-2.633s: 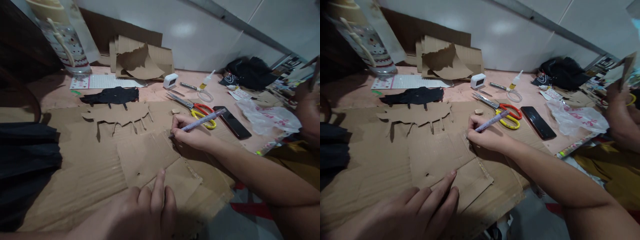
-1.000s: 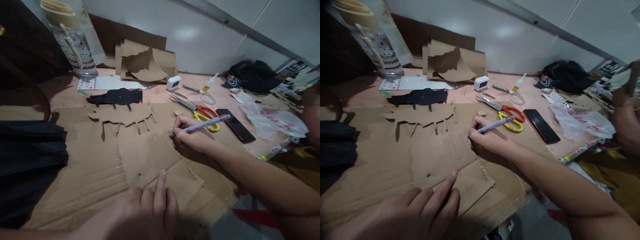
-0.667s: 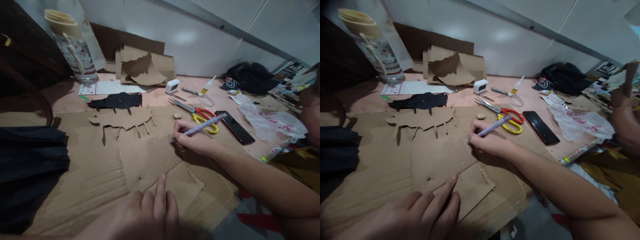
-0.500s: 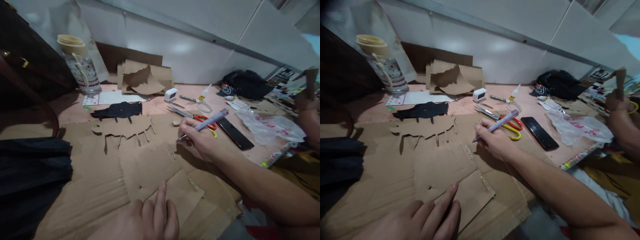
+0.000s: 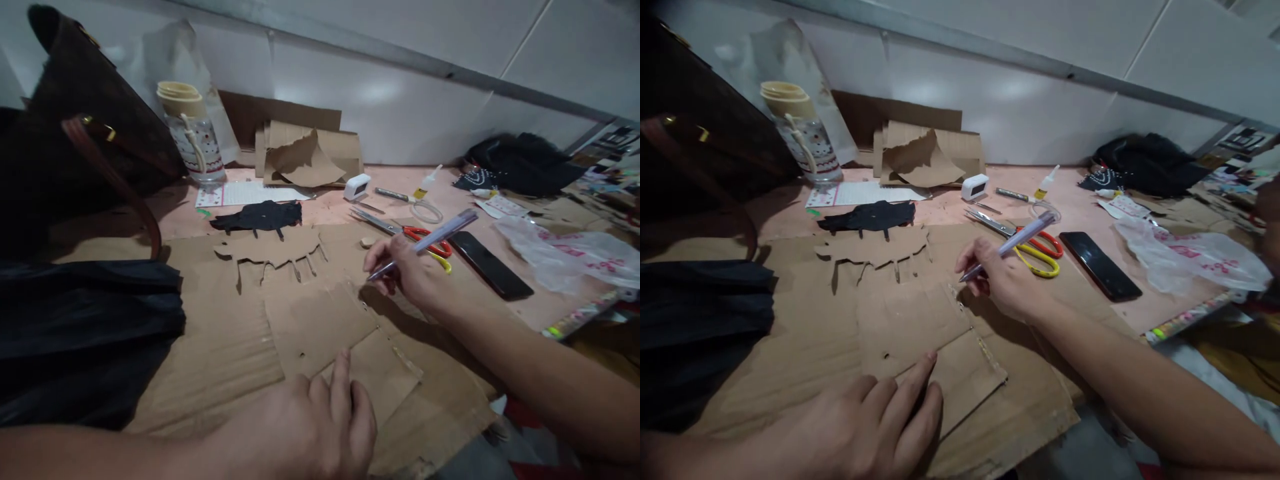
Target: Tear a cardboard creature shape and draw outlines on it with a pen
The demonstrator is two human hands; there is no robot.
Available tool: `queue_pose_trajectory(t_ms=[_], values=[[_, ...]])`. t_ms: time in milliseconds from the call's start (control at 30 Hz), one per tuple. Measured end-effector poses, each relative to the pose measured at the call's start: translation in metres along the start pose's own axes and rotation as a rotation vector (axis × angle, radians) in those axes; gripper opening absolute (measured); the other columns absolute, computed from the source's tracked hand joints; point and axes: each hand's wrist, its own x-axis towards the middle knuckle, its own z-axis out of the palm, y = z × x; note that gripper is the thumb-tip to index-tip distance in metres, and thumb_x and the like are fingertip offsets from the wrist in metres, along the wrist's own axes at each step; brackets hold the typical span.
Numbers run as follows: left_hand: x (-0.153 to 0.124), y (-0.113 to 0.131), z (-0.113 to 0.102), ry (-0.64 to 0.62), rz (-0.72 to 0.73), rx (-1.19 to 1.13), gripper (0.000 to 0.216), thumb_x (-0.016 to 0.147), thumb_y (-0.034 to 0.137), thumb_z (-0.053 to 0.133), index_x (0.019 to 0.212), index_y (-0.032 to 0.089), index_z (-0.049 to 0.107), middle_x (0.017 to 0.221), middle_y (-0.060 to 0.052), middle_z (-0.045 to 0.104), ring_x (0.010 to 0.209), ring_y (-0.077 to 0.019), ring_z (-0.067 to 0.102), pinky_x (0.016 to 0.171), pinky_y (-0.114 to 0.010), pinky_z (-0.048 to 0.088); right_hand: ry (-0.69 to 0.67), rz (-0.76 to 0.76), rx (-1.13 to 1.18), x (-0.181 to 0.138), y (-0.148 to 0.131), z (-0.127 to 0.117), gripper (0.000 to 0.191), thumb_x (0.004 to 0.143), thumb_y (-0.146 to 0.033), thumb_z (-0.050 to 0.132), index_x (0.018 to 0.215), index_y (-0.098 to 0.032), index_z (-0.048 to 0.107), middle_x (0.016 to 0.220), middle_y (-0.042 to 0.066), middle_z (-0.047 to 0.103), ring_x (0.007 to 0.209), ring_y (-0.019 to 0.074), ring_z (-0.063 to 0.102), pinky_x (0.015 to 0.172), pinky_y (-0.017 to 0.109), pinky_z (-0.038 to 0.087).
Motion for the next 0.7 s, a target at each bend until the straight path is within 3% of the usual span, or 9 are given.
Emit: queue_pose_trajectory(t_ms=[167, 233, 300, 433, 567, 700], values=[[0.001, -0.002, -0.009, -0.059, -0.058, -0.091, 0.053, 0.107, 0.051, 0.034, 0.11, 0.011, 0.068, 0.111, -0.023, 0.077, 0.06, -0.0216, 0.071, 0.044, -0.03, 0.044, -0.169, 0.12, -0.115, 0.004, 0.003, 0.002, 0.029, 0.088, -0.045, 0.068, 0.077, -0.02, 0.06, 0.058, -0.003, 0.058, 0.045, 0.0091, 0.047, 0.042, 0.022, 0.032], [0.001, -0.001, -0.012, -0.102, -0.081, -0.128, 0.051, 0.106, 0.051, 0.037, 0.115, 0.012, 0.068, 0.114, -0.022, 0.077, 0.064, -0.021, 0.071, 0.047, -0.03, 0.045, -0.189, 0.16, -0.096, 0.007, 0.005, 0.0, 0.023, 0.084, -0.04, 0.068, 0.081, -0.02, 0.057, 0.061, -0.003, 0.061, 0.042, 0.0085, 0.044, 0.04, 0.022, 0.03], [0.002, 0.0, -0.014, -0.177, -0.086, -0.143, 0.045, 0.106, 0.048, 0.042, 0.121, 0.013, 0.066, 0.12, -0.02, 0.076, 0.07, -0.0215, 0.073, 0.052, -0.03, 0.047, -0.182, 0.145, -0.115, 0.008, 0.006, -0.001, 0.021, 0.086, -0.04, 0.065, 0.082, -0.021, 0.055, 0.062, -0.003, 0.063, 0.043, 0.0085, 0.044, 0.04, 0.022, 0.03], [0.001, 0.0, -0.016, -0.207, -0.059, -0.142, 0.035, 0.103, 0.038, 0.052, 0.121, 0.012, 0.066, 0.121, -0.021, 0.075, 0.068, -0.0207, 0.072, 0.05, -0.029, 0.045, -0.151, 0.064, -0.243, 0.006, 0.009, -0.001, 0.028, 0.097, -0.041, 0.056, 0.077, -0.021, 0.053, 0.058, -0.004, 0.058, 0.047, 0.0089, 0.045, 0.045, 0.023, 0.033], [-0.001, -0.003, -0.011, -0.144, -0.024, -0.097, 0.022, 0.099, 0.023, 0.055, 0.116, 0.012, 0.066, 0.12, -0.02, 0.076, 0.059, -0.015, 0.067, 0.047, -0.026, 0.042, -0.14, 0.047, -0.252, 0.006, 0.007, 0.0, 0.031, 0.099, -0.044, 0.054, 0.078, -0.021, 0.054, 0.058, -0.005, 0.054, 0.048, 0.0091, 0.044, 0.047, 0.024, 0.033], [-0.003, -0.006, -0.003, -0.059, 0.007, -0.01, 0.017, 0.094, 0.019, 0.062, 0.111, 0.014, 0.064, 0.118, -0.018, 0.077, 0.053, -0.0115, 0.062, 0.044, -0.024, 0.039, -0.143, 0.05, -0.267, 0.007, 0.003, 0.002, 0.032, 0.098, -0.044, 0.056, 0.075, -0.022, 0.053, 0.055, -0.005, 0.051, 0.047, 0.01, 0.042, 0.046, 0.025, 0.032]])
